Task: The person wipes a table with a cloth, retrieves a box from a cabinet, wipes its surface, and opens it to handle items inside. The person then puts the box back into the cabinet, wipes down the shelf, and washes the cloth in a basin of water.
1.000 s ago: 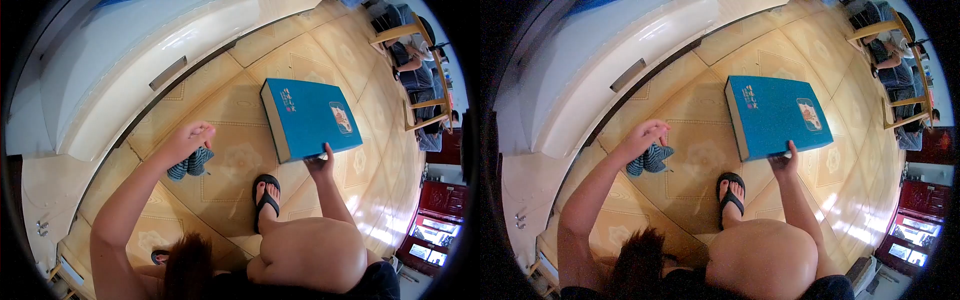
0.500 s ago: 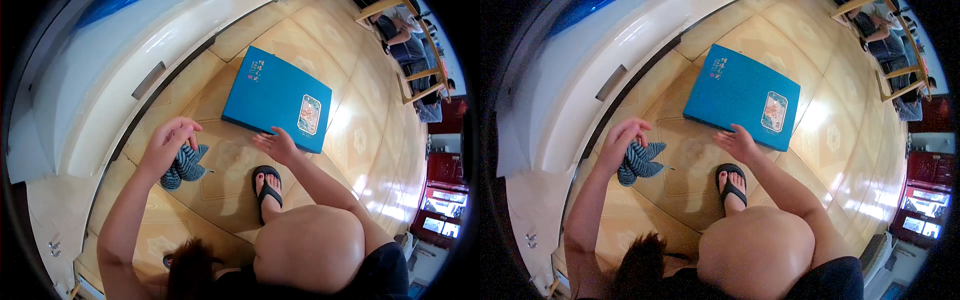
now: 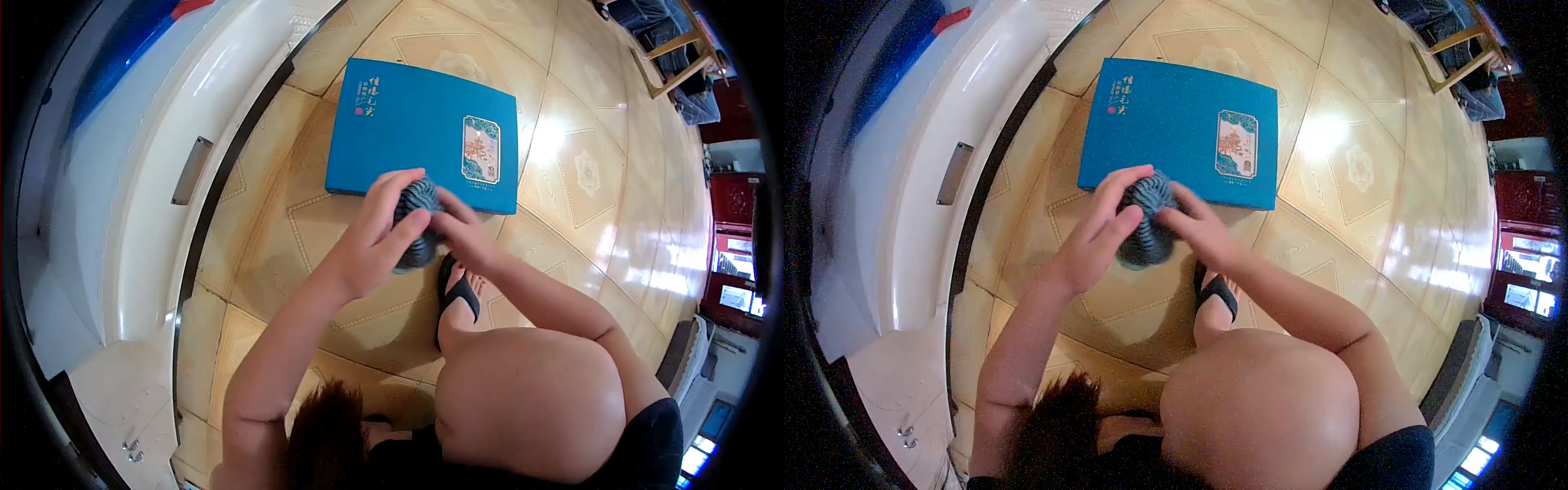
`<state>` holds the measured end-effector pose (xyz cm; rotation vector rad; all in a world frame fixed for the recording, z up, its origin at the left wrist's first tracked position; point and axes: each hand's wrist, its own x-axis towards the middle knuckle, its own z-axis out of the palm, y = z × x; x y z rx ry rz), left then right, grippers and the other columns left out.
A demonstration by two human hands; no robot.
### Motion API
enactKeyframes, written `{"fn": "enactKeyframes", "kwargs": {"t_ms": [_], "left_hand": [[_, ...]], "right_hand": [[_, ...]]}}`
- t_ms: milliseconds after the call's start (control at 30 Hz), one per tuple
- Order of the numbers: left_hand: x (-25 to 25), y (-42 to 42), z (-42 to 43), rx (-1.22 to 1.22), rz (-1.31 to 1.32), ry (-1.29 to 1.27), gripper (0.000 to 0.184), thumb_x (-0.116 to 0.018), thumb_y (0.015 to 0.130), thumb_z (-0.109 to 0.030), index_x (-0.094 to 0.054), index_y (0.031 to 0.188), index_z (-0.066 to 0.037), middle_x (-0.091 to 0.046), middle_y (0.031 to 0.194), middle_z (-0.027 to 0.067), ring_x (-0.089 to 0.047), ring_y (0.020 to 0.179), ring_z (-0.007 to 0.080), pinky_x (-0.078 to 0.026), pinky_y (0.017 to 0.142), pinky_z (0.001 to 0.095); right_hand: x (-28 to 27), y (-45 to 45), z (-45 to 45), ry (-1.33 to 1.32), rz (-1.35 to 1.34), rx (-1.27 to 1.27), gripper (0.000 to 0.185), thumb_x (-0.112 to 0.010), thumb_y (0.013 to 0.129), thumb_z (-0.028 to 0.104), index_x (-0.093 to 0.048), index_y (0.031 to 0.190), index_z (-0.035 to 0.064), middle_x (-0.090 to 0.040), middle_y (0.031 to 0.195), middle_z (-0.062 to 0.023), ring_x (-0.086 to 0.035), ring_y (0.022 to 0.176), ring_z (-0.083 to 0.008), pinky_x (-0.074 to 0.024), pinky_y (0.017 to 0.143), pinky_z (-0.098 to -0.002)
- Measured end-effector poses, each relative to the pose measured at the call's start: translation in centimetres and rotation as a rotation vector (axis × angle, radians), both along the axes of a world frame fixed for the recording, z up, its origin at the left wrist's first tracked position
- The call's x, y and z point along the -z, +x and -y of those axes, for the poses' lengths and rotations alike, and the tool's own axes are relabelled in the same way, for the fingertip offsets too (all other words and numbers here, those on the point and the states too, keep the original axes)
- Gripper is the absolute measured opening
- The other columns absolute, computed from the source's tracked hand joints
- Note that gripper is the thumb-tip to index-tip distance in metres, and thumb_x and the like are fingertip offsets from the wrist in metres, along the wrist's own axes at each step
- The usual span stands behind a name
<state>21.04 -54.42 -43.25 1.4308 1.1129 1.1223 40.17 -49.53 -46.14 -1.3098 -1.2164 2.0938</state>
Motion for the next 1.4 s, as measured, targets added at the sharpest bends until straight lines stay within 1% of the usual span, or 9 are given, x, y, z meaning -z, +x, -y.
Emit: {"fn": "enactKeyframes", "kwargs": {"t_ms": [100,200,367,567,700,933,1100,1233,1400], "left_hand": [[-0.4,-0.7,-0.5,-0.035,-0.172,-0.082,0.044,-0.049,0.099,-0.028,-0.047,0.135,-0.002,-0.043,0.14,0.0145,-0.039,0.134,0.0258,-0.028,0.112,0.0376],[0.3,-3.6,-0.3,-0.184,-0.256,-0.213,0.039,-0.049,0.101,-0.026,-0.05,0.132,-0.002,-0.049,0.136,0.0131,-0.045,0.129,0.0223,-0.033,0.109,0.0352],[-0.1,-8.4,-1.1,-0.405,-0.294,-0.461,0.039,-0.049,0.102,-0.03,-0.053,0.129,-0.003,-0.058,0.124,0.0131,-0.055,0.117,0.023,-0.041,0.1,0.0346],[0.6,-9.3,-4.7,-0.551,-0.366,-0.511,0.038,-0.04,0.105,-0.027,-0.056,0.127,0.001,-0.059,0.126,0.0116,-0.053,0.122,0.0191,-0.038,0.106,0.0322],[3.5,-8.2,-5.6,-0.689,0.001,-0.426,0.039,-0.039,0.105,-0.028,-0.055,0.126,0.001,-0.058,0.128,0.0134,-0.054,0.124,0.0219,-0.038,0.108,0.0348],[6.4,-10.3,-8.9,-0.816,0.091,-0.413,0.043,-0.041,0.103,-0.031,-0.055,0.126,0.002,-0.06,0.126,0.0159,-0.056,0.121,0.025,-0.04,0.107,0.0365],[6.5,-10.5,-11.2,-0.788,0.078,-0.329,0.039,-0.04,0.104,-0.026,-0.056,0.123,0.004,-0.061,0.122,0.0152,-0.057,0.118,0.0248,-0.041,0.105,0.0378],[7.7,-7.8,-13.4,-0.653,-0.106,-0.24,0.032,-0.048,0.101,-0.022,-0.058,0.12,0.001,-0.061,0.122,0.0118,-0.057,0.115,0.0212,-0.04,0.103,0.0333],[8.3,-2.5,-14.7,-0.288,-0.535,-0.028,0.033,-0.057,0.096,-0.021,-0.057,0.121,0.0,-0.058,0.125,0.0172,-0.054,0.119,0.0304,-0.04,0.103,0.0382]], "right_hand": [[2.7,2.0,-3.7,0.431,0.135,0.104,0.045,-0.064,0.088,0.019,-0.053,0.128,0.0012,-0.061,0.115,-0.0093,-0.056,0.108,-0.0184,-0.0445,0.093,-0.0313],[3.3,1.3,-7.5,0.813,0.452,-0.003,0.042,-0.065,0.085,0.019,-0.057,0.121,0.0008,-0.061,0.109,-0.0189,-0.059,0.1,-0.0313,-0.0473,0.087,-0.0372],[8.3,-3.3,-8.7,1.405,0.85,-0.35,0.074,-0.069,0.082,0.038,-0.039,0.148,0.0242,-0.041,0.141,-0.0207,-0.038,0.133,-0.0406,-0.0269,0.109,-0.0568],[11.5,-7.9,-19.6,1.512,0.83,-0.258,0.056,-0.063,0.088,0.032,-0.047,0.141,0.025,-0.046,0.143,-0.0154,-0.041,0.136,-0.0345,-0.0303,0.108,-0.0579],[12.9,-8.5,-25.2,1.58,0.815,-0.161,0.054,-0.065,0.087,0.035,-0.049,0.138,0.0231,-0.054,0.135,-0.0141,-0.046,0.131,-0.0331,-0.0373,0.1,-0.0569],[11.5,-11.6,-13.6,1.568,0.496,-0.473,0.06,-0.073,0.076,0.03,-0.053,0.132,0.0224,-0.051,0.138,-0.0109,-0.044,0.132,-0.0293,-0.0365,0.1,-0.0564],[11.1,-12.0,-11.4,1.611,0.414,-0.443,0.059,-0.073,0.076,0.027,-0.055,0.132,0.0224,-0.054,0.135,-0.0089,-0.05,0.127,-0.0268,-0.0402,0.097,-0.0481],[11.9,-8.4,-17.9,1.529,0.609,-0.227,0.056,-0.073,0.075,0.022,-0.057,0.129,0.0221,-0.058,0.128,-0.0083,-0.054,0.121,-0.0284,-0.0425,0.098,-0.0469],[12.4,1.7,-22.6,1.474,0.942,0.036,0.049,-0.067,0.086,0.024,-0.054,0.133,0.0236,-0.056,0.133,-0.0114,-0.051,0.125,-0.0312,-0.0403,0.101,-0.0473]]}}
